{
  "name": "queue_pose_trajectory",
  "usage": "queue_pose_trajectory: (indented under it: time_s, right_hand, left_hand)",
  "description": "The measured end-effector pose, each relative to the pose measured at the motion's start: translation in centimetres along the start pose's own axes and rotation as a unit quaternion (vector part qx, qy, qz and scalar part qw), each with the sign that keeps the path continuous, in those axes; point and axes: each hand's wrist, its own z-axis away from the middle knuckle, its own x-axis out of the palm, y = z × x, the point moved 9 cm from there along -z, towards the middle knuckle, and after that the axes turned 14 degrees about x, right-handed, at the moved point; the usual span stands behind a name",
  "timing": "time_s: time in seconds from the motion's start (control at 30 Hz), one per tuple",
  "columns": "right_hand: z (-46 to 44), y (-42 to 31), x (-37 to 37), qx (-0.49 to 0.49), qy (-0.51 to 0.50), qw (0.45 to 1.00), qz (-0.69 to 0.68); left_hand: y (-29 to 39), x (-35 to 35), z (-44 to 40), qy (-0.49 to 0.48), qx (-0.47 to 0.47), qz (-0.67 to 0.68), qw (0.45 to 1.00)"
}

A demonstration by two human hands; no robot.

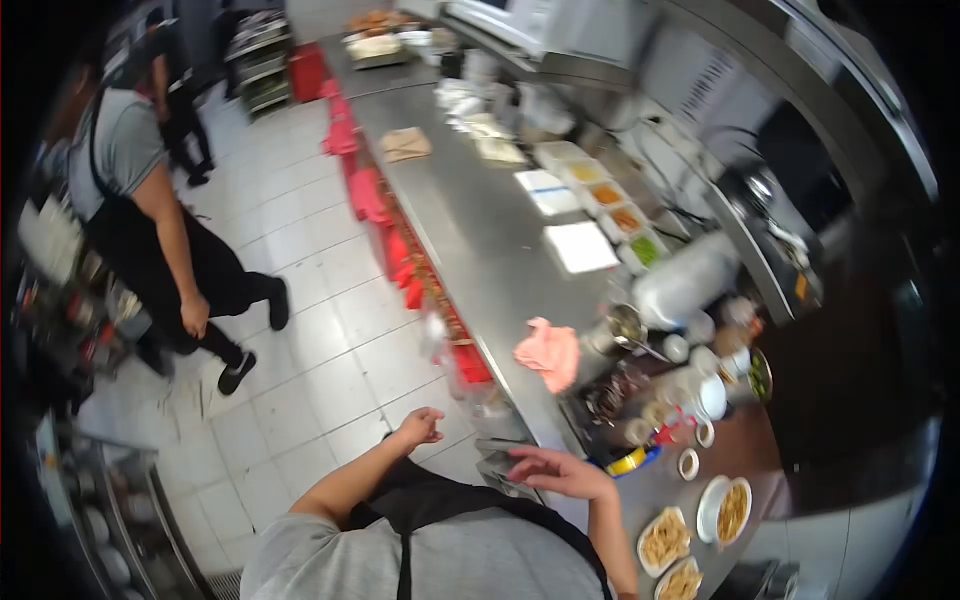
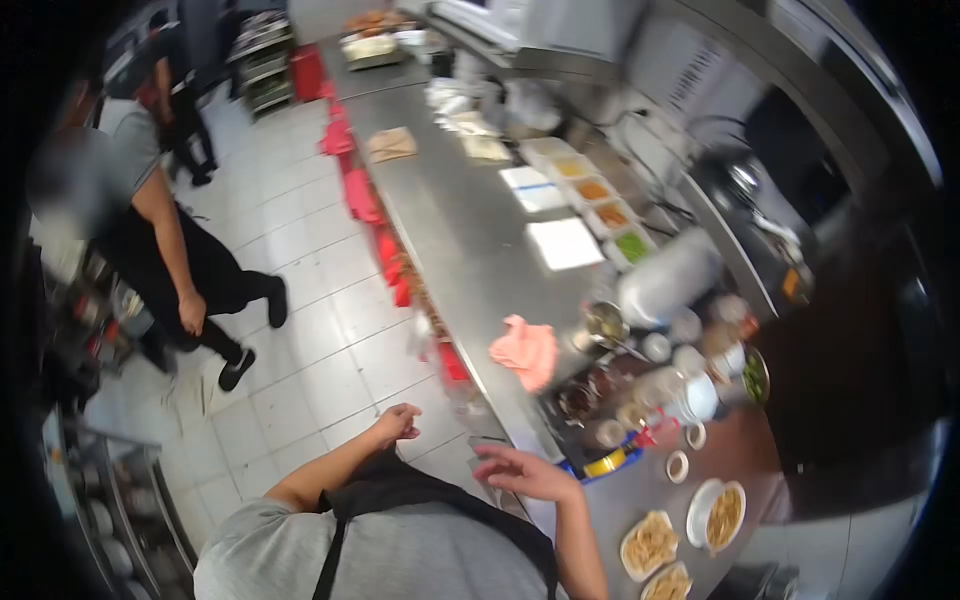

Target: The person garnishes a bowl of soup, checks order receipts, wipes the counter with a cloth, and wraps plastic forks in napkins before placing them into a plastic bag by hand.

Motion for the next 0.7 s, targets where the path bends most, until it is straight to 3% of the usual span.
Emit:
queue_pose_trajectory:
  time_s: [0.1, 0.17, 0.2, 0.23, 0.27, 0.37, 0.47, 0.57, 0.7]
  right_hand:
    - [-4.7, -6.9, -2.5, -0.002, 0.067, 0.984, 0.164]
    - [-8.8, -11.6, -4.9, -0.11, 0.139, 0.937, 0.3]
    - [-11.0, -13.8, -6.3, -0.062, 0.178, 0.923, 0.334]
    - [-16.0, -16.1, -10.6, -0.023, 0.271, 0.921, 0.279]
    - [-19.7, -16.3, -14.1, -0.045, 0.308, 0.886, 0.343]
    - [-26.5, -16.3, -21.2, 0.119, 0.505, 0.779, 0.352]
    - [-31.3, -19.0, -23.8, 0.155, 0.617, 0.648, 0.418]
    - [-34.6, -22.1, -26.5, 0.13, 0.642, 0.606, 0.451]
    - [-36.4, -23.8, -28.6, 0.121, 0.63, 0.62, 0.451]
  left_hand:
    - [2.7, -3.3, 0.1, 0.073, 0.025, 0.038, 0.996]
    - [4.0, -6.3, -0.8, 0.113, 0.052, 0.089, 0.988]
    - [4.5, -7.5, -1.5, 0.117, 0.05, 0.095, 0.987]
    - [5.8, -10.4, -3.4, 0.127, 0.051, 0.105, 0.985]
    - [6.9, -12.1, -4.8, 0.128, 0.051, 0.107, 0.985]
    - [10.9, -16.2, -9.6, 0.127, 0.048, 0.123, 0.983]
    - [14.1, -19.8, -16.7, 0.118, 0.061, 0.171, 0.976]
    - [17.4, -22.8, -24.6, 0.115, 0.076, 0.217, 0.966]
    - [19.9, -24.7, -35.6, 0.12, 0.109, 0.289, 0.943]
